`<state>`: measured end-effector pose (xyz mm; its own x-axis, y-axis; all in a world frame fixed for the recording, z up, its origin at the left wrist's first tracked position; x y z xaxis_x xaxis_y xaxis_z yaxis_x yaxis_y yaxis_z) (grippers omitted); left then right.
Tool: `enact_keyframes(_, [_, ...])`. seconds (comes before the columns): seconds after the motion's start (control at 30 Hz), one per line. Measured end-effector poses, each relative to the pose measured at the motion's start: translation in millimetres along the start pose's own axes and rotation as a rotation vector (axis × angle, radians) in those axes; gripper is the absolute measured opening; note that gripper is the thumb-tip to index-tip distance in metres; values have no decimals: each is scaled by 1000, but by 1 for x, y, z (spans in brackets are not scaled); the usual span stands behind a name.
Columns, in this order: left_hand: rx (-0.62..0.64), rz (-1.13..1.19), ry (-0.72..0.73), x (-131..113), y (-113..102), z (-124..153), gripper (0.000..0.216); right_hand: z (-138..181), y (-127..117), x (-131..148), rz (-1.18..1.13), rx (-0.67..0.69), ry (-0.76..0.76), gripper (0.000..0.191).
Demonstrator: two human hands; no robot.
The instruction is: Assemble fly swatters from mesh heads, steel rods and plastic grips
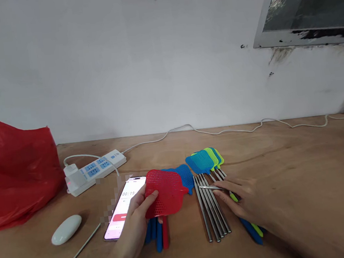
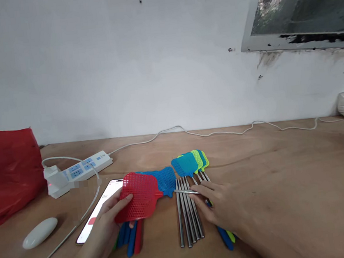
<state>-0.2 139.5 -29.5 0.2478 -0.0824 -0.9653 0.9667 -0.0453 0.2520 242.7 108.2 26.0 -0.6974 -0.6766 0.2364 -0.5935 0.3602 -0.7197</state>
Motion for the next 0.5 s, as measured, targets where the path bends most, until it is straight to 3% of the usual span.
enact_keyframes(0.13, [19, 91, -151, 11, 13, 9, 33, 1, 6, 18, -99, 44, -59, 18])
enact_keyframes(0.33, [-105, 269, -464, 32, 8, 22, 30, 0, 4, 21, -150, 46, -50, 18])
enact_keyframes(0.5, [-86, 323, -538, 35, 14, 25, 34, -1, -2, 26, -145, 6, -84, 16])
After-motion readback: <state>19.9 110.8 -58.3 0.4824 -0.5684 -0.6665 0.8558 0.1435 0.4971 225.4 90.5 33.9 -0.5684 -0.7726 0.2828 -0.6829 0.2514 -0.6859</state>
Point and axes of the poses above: each hand's wrist, its own z-axis away from the middle knuckle, its own y-axis out of the palm, x = y × z, the point moved 10 cm from there along -z, towards the middle knuckle, and after that the axes turned 1 degree about x, right-handed, at the moved point
